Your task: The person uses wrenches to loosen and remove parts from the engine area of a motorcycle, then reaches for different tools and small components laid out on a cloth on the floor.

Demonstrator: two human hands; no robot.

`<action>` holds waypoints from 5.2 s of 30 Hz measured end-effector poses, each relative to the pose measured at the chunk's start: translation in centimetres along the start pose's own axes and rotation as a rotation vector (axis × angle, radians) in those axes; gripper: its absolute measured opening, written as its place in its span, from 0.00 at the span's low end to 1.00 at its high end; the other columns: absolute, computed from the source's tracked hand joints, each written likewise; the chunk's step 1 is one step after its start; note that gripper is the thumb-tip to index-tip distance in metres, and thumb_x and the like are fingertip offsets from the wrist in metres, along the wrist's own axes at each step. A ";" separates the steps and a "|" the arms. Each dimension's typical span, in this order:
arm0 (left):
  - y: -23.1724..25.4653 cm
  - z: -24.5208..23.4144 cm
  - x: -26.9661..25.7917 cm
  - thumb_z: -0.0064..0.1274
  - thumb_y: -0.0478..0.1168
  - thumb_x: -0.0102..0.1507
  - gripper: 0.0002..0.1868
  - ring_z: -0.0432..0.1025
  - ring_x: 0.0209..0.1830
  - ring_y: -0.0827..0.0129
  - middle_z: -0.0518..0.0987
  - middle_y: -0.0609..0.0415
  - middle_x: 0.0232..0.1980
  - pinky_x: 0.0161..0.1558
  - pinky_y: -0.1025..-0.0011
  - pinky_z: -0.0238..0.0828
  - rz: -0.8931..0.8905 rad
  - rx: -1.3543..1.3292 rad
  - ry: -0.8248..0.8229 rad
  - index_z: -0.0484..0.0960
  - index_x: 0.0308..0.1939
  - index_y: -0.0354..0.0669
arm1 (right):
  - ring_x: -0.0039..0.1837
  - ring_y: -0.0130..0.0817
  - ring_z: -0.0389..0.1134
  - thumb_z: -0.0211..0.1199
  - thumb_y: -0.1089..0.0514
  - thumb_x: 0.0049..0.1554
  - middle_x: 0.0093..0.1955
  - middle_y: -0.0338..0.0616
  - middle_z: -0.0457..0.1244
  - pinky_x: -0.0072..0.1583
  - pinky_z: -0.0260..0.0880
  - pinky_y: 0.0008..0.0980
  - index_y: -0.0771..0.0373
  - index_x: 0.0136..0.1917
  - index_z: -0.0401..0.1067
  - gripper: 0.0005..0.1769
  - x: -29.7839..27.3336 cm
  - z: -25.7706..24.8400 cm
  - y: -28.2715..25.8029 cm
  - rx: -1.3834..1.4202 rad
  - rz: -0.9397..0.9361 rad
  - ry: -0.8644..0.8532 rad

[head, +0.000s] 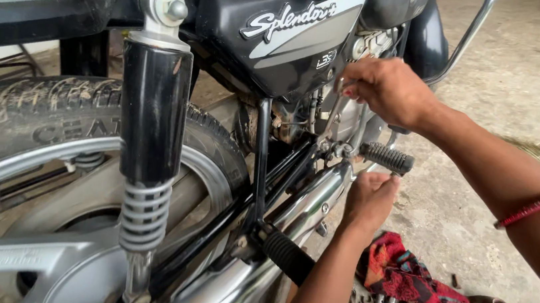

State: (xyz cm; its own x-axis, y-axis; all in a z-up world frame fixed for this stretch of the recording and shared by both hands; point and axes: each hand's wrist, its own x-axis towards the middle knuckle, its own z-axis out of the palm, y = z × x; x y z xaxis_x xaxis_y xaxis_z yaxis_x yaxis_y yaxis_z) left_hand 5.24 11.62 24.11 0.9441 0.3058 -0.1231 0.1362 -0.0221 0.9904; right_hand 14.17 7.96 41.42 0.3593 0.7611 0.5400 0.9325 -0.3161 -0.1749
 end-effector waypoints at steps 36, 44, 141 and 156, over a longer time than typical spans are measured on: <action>3.2 2.8 -1.9 0.56 0.60 0.61 0.36 0.68 0.68 0.41 0.74 0.36 0.67 0.66 0.45 0.62 0.057 0.797 -0.231 0.76 0.62 0.35 | 0.45 0.34 0.72 0.56 0.63 0.66 0.45 0.46 0.66 0.48 0.75 0.36 0.65 0.48 0.70 0.05 0.9 5.9 4.7 0.086 0.066 0.110; 6.6 -4.6 2.2 0.44 0.41 0.65 0.40 0.54 0.78 0.45 0.53 0.33 0.78 0.75 0.53 0.52 0.314 -0.132 0.619 0.48 0.77 0.29 | 0.47 0.31 0.73 0.57 0.64 0.67 0.44 0.45 0.69 0.49 0.72 0.32 0.64 0.52 0.68 0.02 1.5 7.0 6.0 0.276 0.214 0.139; 2.1 -10.9 6.1 0.53 0.47 0.62 0.30 0.66 0.72 0.56 0.75 0.43 0.69 0.72 0.58 0.48 -0.018 -0.516 0.208 0.74 0.65 0.35 | 0.54 0.37 0.75 0.61 0.65 0.67 0.52 0.51 0.70 0.54 0.77 0.36 0.64 0.57 0.66 0.07 -1.4 10.7 2.6 0.279 -0.047 0.477; 1.9 -10.6 6.0 0.55 0.44 0.61 0.24 0.68 0.66 0.60 0.79 0.50 0.62 0.69 0.54 0.52 -0.021 -0.536 0.219 0.78 0.60 0.42 | 0.45 0.36 0.72 0.60 0.61 0.65 0.47 0.43 0.69 0.46 0.77 0.32 0.57 0.52 0.70 0.02 -1.1 9.8 2.7 0.489 0.210 0.338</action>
State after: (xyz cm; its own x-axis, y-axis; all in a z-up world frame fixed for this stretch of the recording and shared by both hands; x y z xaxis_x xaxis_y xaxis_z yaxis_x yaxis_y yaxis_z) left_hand 8.00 23.52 25.92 0.8510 0.4921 -0.1833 -0.0710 0.4536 0.8884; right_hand 16.65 11.82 32.34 0.5797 0.4645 0.6695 0.7812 -0.0830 -0.6187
